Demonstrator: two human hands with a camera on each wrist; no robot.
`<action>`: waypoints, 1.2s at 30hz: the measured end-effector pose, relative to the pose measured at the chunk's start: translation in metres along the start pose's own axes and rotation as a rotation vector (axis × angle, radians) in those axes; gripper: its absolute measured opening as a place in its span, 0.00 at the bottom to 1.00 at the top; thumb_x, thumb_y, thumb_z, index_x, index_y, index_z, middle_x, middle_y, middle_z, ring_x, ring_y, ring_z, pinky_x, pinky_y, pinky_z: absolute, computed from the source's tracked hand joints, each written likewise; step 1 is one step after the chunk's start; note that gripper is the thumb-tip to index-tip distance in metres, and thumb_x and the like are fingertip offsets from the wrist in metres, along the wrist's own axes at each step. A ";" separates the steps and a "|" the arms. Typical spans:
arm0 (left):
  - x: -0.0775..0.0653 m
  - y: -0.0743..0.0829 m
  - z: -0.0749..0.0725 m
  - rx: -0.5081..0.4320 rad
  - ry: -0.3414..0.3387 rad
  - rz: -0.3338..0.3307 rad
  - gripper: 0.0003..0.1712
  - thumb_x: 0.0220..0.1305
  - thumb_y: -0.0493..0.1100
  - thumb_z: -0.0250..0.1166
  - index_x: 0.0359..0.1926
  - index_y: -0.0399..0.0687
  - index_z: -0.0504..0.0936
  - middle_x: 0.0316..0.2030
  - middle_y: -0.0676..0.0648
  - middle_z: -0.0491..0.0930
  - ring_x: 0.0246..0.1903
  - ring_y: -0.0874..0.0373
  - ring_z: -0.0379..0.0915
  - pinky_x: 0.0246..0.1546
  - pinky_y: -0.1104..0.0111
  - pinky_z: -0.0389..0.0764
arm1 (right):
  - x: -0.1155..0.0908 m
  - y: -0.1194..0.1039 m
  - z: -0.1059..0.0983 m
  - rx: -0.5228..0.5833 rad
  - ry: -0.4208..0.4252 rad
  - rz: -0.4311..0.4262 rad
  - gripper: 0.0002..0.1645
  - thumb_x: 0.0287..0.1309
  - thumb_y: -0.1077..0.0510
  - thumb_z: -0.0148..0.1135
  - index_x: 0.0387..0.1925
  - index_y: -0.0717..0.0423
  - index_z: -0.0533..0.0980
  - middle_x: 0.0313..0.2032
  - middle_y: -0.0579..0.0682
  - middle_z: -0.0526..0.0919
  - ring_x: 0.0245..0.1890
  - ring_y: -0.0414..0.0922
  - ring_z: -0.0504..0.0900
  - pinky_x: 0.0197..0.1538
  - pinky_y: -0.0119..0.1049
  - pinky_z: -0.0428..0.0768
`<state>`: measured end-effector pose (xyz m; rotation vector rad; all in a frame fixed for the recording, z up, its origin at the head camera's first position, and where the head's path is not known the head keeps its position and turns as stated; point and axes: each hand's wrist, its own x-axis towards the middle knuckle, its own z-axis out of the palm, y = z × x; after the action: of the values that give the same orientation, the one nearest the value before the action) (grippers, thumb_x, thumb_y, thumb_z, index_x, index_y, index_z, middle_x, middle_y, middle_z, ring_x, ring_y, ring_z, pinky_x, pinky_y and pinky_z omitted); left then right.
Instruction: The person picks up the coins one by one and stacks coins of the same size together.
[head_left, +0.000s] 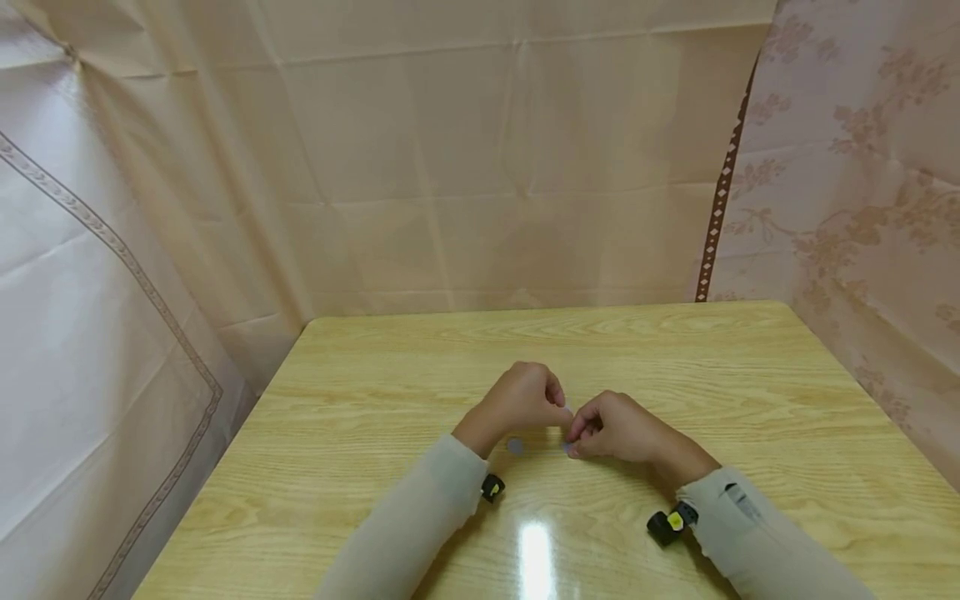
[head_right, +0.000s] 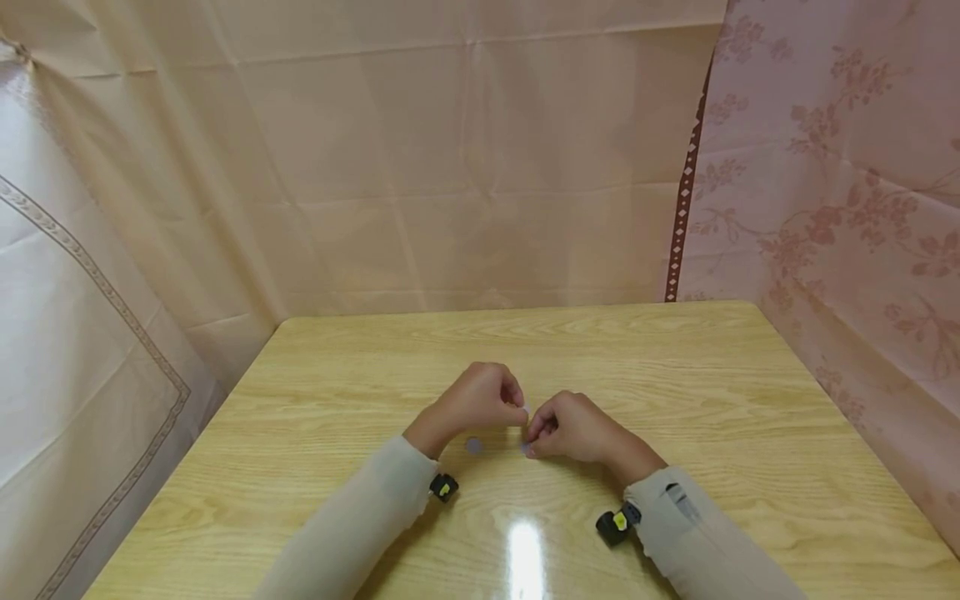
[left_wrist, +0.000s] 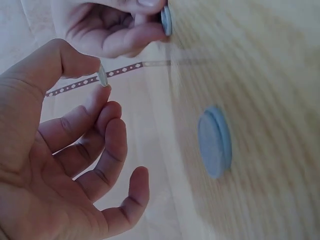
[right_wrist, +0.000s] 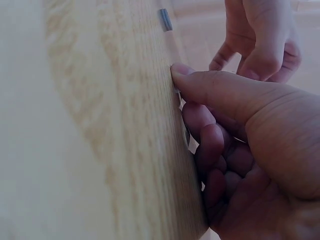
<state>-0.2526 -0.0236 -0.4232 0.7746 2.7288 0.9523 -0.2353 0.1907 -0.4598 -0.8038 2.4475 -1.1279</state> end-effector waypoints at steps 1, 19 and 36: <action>-0.002 0.001 0.001 -0.003 -0.002 -0.003 0.06 0.54 0.45 0.75 0.27 0.52 0.85 0.25 0.57 0.82 0.14 0.66 0.63 0.19 0.76 0.72 | 0.000 0.000 0.000 0.000 0.000 0.003 0.04 0.57 0.54 0.77 0.33 0.47 0.88 0.29 0.43 0.88 0.26 0.37 0.77 0.29 0.29 0.76; -0.016 0.010 0.013 0.106 -0.112 -0.061 0.21 0.55 0.49 0.79 0.13 0.55 0.78 0.11 0.59 0.70 0.12 0.67 0.58 0.15 0.74 0.63 | 0.000 -0.001 -0.001 -0.024 0.011 0.005 0.04 0.56 0.55 0.78 0.31 0.46 0.87 0.27 0.42 0.86 0.25 0.37 0.76 0.29 0.30 0.75; -0.014 0.013 0.015 0.162 -0.146 -0.081 0.23 0.53 0.53 0.81 0.12 0.55 0.78 0.10 0.60 0.66 0.12 0.67 0.57 0.15 0.74 0.62 | 0.001 0.000 -0.001 -0.038 0.025 -0.009 0.09 0.57 0.63 0.71 0.31 0.44 0.87 0.26 0.40 0.84 0.26 0.36 0.75 0.30 0.29 0.74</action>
<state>-0.2300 -0.0139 -0.4275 0.7221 2.7103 0.6382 -0.2368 0.1905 -0.4589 -0.8172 2.4958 -1.1037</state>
